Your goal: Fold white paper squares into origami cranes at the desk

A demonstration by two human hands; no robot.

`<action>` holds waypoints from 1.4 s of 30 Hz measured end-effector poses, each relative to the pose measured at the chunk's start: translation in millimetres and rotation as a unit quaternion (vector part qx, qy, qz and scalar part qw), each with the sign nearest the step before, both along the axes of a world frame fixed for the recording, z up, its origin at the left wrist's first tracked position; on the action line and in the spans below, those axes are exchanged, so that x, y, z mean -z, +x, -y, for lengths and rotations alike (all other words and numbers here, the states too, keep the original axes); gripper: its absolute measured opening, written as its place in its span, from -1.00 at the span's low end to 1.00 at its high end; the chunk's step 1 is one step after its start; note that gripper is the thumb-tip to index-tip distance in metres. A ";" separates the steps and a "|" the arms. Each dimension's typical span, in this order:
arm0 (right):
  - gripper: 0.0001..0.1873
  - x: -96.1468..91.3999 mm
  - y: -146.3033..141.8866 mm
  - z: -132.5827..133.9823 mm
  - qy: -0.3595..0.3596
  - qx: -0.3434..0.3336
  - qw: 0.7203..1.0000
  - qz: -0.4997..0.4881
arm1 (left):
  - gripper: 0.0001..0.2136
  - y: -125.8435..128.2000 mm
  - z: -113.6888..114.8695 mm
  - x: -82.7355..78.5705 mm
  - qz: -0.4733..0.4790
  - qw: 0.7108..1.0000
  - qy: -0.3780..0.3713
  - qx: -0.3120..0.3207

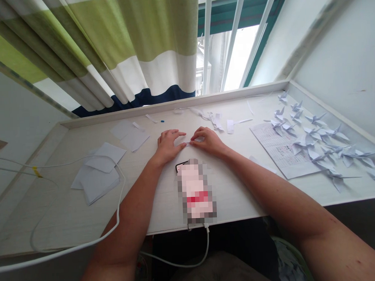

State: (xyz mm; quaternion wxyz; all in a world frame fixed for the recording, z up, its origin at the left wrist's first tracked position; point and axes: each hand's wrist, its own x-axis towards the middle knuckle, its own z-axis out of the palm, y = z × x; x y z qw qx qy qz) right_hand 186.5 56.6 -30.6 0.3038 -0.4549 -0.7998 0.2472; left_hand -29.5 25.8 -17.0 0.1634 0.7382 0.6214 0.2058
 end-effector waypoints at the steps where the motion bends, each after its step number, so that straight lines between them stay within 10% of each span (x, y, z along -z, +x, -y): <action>1: -0.89 -0.4 -0.2 0.4 -0.002 0.001 1.000 -0.001 | -0.60 -0.1 -0.3 0.3 -0.001 1.000 0.002 0.002; 24: -0.89 -7.8 -5.5 6.1 -0.010 0.024 0.999 0.041 | -0.81 -6.2 -9.6 16.2 0.194 0.971 0.132 0.041; 42: -0.87 -3.2 0.1 3.1 -0.017 0.005 1.000 0.014 | -0.85 -2.4 -9.4 19.0 0.138 0.986 0.062 0.074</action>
